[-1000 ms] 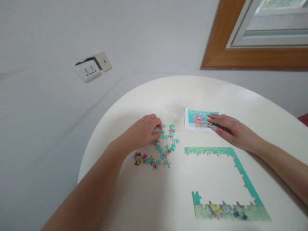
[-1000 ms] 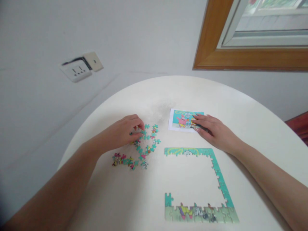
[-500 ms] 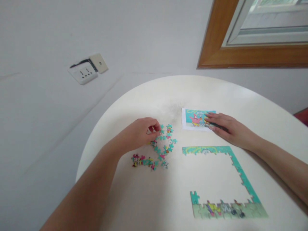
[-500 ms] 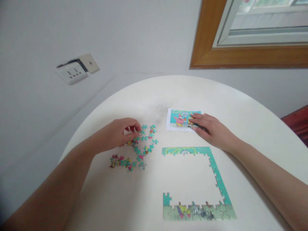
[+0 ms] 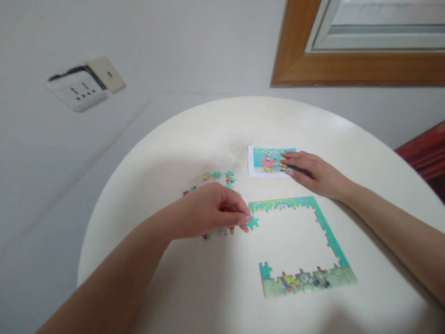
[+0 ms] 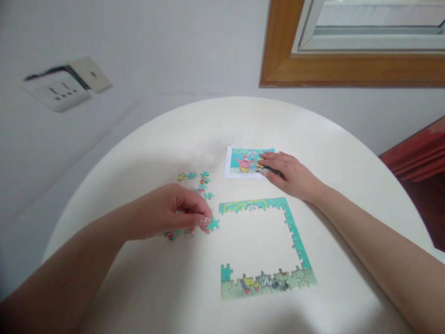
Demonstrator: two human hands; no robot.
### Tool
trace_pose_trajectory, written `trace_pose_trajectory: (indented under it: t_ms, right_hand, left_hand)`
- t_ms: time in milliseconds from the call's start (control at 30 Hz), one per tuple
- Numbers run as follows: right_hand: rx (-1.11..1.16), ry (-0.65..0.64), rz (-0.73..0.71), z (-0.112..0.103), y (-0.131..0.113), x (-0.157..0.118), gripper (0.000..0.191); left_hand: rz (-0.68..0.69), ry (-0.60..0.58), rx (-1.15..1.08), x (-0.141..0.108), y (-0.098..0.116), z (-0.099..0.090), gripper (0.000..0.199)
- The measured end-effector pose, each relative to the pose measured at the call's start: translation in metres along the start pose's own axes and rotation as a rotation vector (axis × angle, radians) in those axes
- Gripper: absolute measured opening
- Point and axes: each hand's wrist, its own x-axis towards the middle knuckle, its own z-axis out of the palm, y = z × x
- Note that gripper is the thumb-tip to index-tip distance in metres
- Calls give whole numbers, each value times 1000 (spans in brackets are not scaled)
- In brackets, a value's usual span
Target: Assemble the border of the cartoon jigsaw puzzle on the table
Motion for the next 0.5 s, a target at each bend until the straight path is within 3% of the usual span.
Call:
trace_pose_trajectory:
  t_ms: [233,500]
  right_hand:
    - [9,3,8,-1,0,0,37]
    - [14,-2,-21,-4,0,1,37]
  left_hand:
    - [64,-77,68,9,1,22,23]
    - [131,-79,229,5,5,34,19]
